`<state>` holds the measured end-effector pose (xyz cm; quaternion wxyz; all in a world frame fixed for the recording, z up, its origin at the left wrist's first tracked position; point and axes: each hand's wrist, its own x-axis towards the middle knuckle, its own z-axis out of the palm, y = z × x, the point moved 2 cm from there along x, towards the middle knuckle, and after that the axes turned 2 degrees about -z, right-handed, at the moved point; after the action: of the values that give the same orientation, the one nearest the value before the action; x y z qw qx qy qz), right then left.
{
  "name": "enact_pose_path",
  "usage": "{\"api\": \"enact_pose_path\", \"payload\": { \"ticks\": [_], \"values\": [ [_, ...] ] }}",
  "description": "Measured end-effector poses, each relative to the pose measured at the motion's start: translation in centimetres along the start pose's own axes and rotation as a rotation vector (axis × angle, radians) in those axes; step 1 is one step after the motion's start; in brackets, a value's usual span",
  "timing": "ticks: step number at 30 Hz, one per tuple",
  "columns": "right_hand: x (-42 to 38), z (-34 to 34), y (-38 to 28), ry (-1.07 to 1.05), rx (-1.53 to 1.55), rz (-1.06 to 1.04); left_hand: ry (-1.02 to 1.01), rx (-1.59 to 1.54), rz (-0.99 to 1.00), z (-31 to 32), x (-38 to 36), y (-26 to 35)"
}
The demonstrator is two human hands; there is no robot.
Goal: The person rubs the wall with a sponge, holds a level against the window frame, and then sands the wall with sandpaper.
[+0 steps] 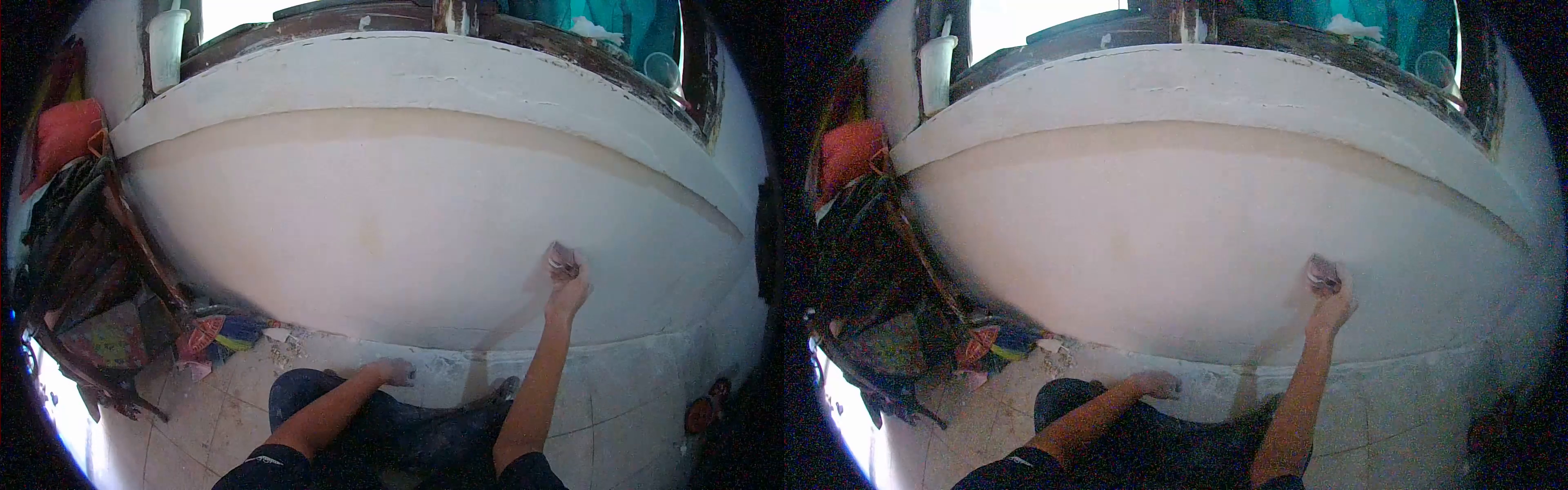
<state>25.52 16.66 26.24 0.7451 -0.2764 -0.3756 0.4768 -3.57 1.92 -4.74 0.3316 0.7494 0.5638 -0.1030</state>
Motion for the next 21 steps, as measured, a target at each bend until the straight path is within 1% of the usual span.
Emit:
{"api": "enact_pose_path", "payload": {
  "ticks": [1,2,4,6,8,10,11,13,14,16,18,20,21],
  "values": [
    [0.3,-0.4,-0.1,0.082,0.021,0.006,-0.003,0.01,-0.044,-0.2,-0.1,0.4],
    [0.3,-0.3,0.4,0.079,0.02,0.005,-0.009,0.019,-0.088,-0.3,-0.3,0.8],
    [-2.1,3.0,0.6,-0.057,-0.105,-0.052,0.006,0.025,-0.055,1.1,1.0,-0.8],
    [-5.6,7.1,0.6,-0.309,-0.129,0.002,0.02,0.034,-0.028,1.6,1.2,-1.4],
    [-8.4,9.7,3.7,-0.418,-0.146,0.123,0.045,-0.011,-0.079,1.3,0.5,-1.1],
    [-10.4,11.3,7.1,-0.634,-0.174,0.233,0.03,-0.027,-0.066,0.3,-0.9,-0.2],
    [-10.8,11.4,8.0,-0.634,-0.171,0.232,0.014,-0.044,-0.05,-0.3,-1.5,0.3],
    [-11.4,11.8,9.0,-0.711,-0.183,0.368,0.032,0.004,-0.031,0.7,0.0,-0.3],
    [-11.0,11.7,8.5,-0.707,-0.179,0.365,0.051,0.046,-0.008,1.1,0.9,-0.9],
    [-9.7,11.5,5.1,-0.715,-0.029,0.31,0.043,0.06,0.026,1.4,1.1,-1.8],
    [-7.3,9.2,3.9,-0.524,-0.046,0.228,0.033,0.064,0.067,1.7,1.3,-1.4],
    [-5.4,7.0,0.4,-0.398,-0.079,0.179,-0.032,-0.029,-0.043,1.0,0.9,-0.5],
    [-3.8,5.1,-0.1,-0.327,-0.025,0.144,-0.032,-0.03,-0.042,1.0,0.6,-0.2]
  ]
}}
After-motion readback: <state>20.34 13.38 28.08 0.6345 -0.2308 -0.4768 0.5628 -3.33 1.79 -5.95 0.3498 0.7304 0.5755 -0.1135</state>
